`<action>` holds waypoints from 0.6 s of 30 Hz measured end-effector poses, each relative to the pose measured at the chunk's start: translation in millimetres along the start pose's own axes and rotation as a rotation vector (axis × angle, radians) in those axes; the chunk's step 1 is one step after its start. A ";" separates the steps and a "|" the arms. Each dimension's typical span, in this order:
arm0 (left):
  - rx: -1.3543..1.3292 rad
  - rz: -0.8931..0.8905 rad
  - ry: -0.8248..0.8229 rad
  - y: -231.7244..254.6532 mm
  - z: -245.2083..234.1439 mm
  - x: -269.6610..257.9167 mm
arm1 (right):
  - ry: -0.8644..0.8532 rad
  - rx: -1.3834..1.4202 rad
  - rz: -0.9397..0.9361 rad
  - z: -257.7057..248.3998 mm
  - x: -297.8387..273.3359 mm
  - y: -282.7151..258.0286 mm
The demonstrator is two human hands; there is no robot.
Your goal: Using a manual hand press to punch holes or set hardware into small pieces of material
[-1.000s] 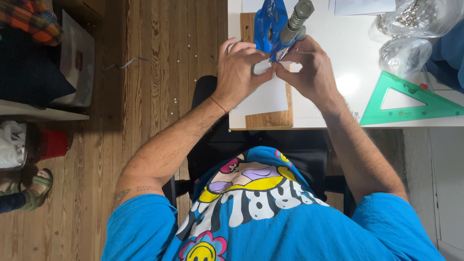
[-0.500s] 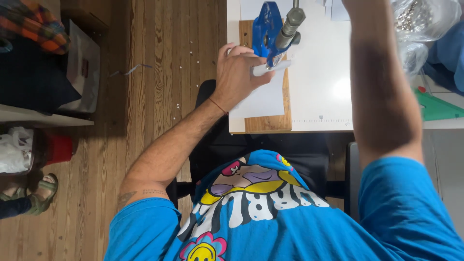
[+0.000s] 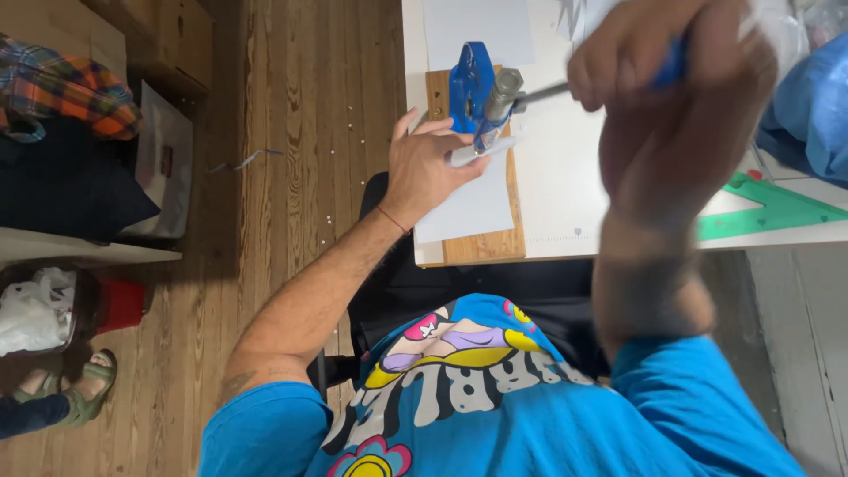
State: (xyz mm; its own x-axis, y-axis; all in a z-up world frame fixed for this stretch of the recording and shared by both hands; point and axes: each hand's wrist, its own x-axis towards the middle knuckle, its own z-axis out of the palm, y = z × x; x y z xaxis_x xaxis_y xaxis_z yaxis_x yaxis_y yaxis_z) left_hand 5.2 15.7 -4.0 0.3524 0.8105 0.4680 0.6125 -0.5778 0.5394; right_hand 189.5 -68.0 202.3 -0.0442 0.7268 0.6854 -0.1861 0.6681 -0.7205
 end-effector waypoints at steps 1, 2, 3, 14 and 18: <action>0.002 0.004 0.010 1.7 -1.9 -1.5 | -0.007 -0.001 -0.008 10.2 -3.9 -2.9; -0.001 -0.022 -0.011 3.4 -3.7 -2.9 | 0.069 -0.029 -0.058 20.3 -7.7 -5.7; -0.004 -0.046 -0.030 4.9 -4.1 -2.4 | 0.144 -0.058 -0.112 28.9 -11.5 -7.7; 0.136 0.062 0.052 4.7 -0.2 2.8 | 0.136 -0.198 -0.534 37.2 -57.4 15.5; 0.102 0.055 0.037 6.0 -2.6 -2.6 | 0.038 -0.145 -0.563 33.8 -61.0 15.1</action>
State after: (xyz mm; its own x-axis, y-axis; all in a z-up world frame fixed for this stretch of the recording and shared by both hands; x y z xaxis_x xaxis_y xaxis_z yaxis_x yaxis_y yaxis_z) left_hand 6.2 9.9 -0.1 0.3623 0.7728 0.5210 0.6622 -0.6068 0.4396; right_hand 156.2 -107.7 153.3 0.0581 0.2566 0.9648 -0.0341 0.9663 -0.2550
